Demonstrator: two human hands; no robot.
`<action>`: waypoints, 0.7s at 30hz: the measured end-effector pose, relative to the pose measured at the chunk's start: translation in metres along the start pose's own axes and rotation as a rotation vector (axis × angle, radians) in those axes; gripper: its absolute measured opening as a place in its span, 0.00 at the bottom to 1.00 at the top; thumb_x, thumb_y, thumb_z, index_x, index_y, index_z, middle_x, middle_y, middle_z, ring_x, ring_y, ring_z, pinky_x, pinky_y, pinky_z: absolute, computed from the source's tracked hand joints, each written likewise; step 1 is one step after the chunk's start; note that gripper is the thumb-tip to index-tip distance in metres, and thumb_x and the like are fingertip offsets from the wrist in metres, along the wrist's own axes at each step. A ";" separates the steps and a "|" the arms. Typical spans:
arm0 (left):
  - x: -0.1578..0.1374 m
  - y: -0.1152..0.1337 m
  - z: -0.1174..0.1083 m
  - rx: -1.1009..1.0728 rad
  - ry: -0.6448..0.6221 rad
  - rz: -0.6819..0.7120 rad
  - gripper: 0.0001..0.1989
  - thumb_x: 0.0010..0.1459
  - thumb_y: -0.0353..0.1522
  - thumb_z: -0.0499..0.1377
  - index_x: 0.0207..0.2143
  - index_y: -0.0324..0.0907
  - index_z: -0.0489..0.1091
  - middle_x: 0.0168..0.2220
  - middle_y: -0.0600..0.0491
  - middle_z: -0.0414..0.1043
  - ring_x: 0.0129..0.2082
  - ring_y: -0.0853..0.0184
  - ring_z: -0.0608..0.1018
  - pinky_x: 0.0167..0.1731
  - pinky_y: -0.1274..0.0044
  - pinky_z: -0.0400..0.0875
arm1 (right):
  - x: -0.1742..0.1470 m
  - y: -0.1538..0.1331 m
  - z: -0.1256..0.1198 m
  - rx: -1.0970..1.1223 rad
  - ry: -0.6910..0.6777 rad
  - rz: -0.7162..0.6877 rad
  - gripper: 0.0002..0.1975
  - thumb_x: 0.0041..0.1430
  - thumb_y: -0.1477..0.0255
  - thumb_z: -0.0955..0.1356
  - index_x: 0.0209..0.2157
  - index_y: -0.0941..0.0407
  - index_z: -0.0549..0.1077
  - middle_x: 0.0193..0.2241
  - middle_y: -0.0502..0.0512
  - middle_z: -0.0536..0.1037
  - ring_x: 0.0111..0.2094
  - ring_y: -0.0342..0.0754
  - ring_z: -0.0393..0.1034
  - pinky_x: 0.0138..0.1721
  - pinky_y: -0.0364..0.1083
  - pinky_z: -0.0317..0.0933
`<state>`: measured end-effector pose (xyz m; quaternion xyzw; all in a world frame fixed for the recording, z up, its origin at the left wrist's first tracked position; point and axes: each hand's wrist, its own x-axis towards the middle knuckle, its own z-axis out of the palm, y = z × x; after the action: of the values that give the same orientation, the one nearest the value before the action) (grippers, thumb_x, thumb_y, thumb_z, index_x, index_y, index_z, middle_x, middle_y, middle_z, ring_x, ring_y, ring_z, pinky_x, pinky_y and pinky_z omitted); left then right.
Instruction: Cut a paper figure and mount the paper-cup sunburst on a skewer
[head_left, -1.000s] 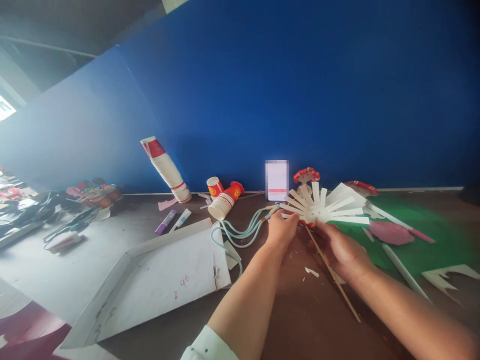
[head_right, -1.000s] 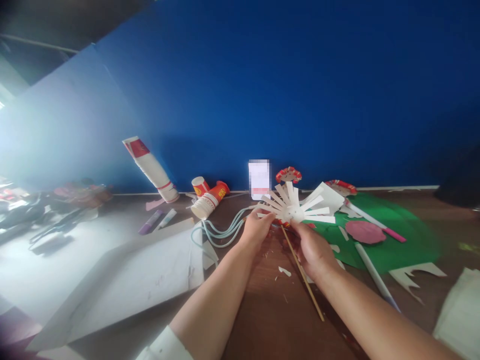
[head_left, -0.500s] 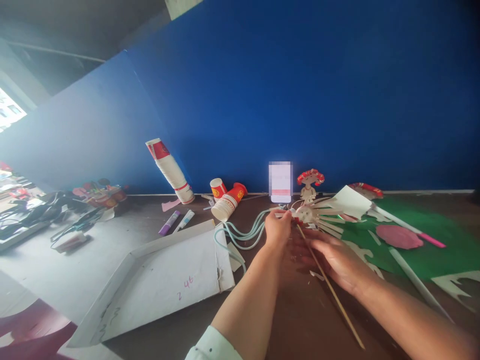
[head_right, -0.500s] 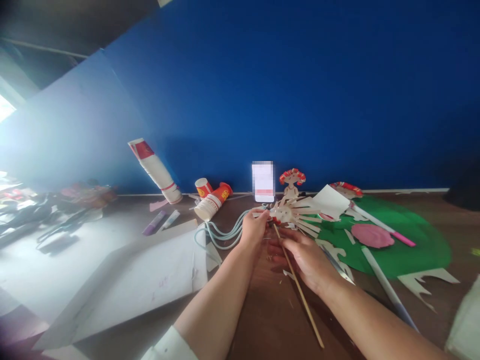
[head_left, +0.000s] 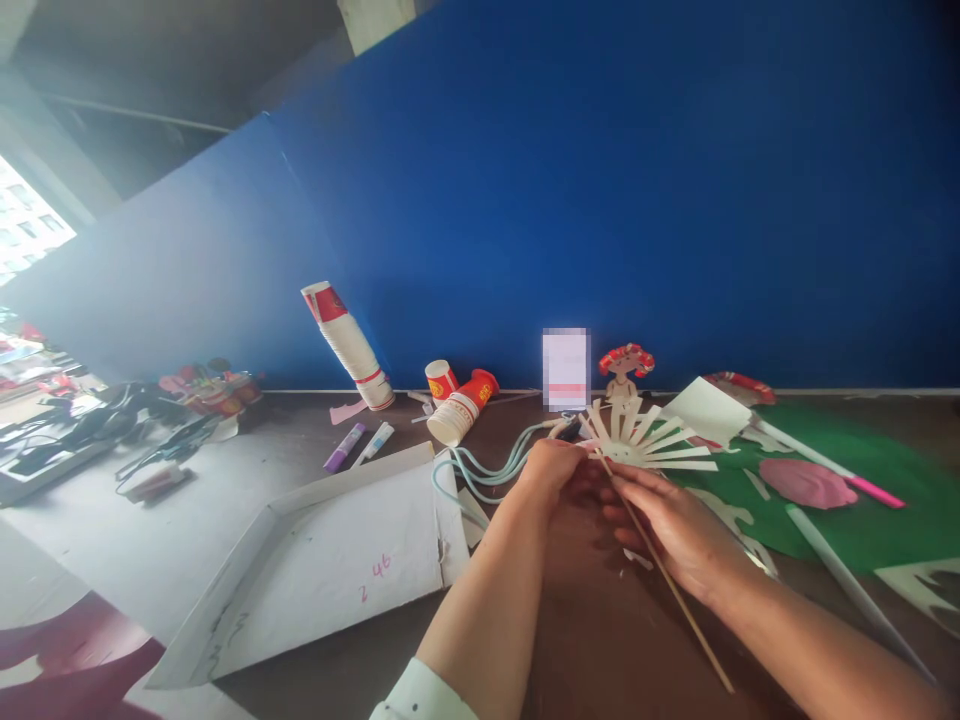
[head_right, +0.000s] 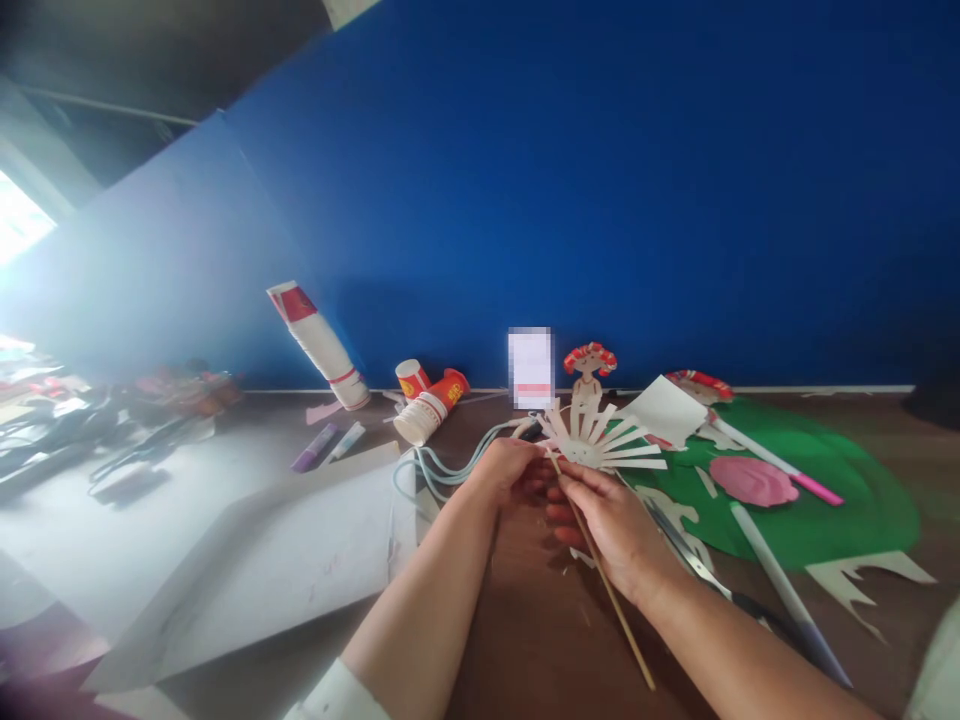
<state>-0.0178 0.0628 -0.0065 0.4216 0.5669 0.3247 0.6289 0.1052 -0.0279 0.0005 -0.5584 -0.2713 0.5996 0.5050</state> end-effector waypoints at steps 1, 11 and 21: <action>-0.001 0.001 -0.001 -0.001 -0.047 -0.036 0.08 0.54 0.33 0.65 0.28 0.35 0.75 0.25 0.49 0.75 0.21 0.71 0.74 0.22 0.80 0.69 | 0.002 0.000 -0.002 0.010 0.007 -0.003 0.12 0.62 0.78 0.68 0.46 0.54 0.79 0.29 0.51 0.82 0.23 0.42 0.77 0.18 0.37 0.69; -0.015 0.003 -0.026 0.018 -0.139 -0.119 0.06 0.56 0.29 0.62 0.36 0.39 0.78 0.25 0.50 0.75 0.25 0.68 0.78 0.31 0.76 0.74 | 0.002 0.003 0.001 0.061 -0.056 0.060 0.11 0.61 0.85 0.67 0.39 0.59 0.79 0.27 0.53 0.82 0.24 0.42 0.78 0.20 0.38 0.72; -0.032 -0.016 -0.017 -0.066 -0.199 -0.005 0.05 0.58 0.28 0.61 0.32 0.34 0.76 0.25 0.51 0.74 0.24 0.71 0.76 0.30 0.78 0.75 | 0.005 0.003 -0.004 0.163 -0.151 0.139 0.13 0.62 0.86 0.66 0.46 0.60 0.75 0.26 0.53 0.83 0.22 0.41 0.78 0.20 0.37 0.71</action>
<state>-0.0406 0.0299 -0.0071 0.4296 0.4916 0.2983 0.6963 0.1083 -0.0256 -0.0050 -0.4861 -0.2199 0.6936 0.4841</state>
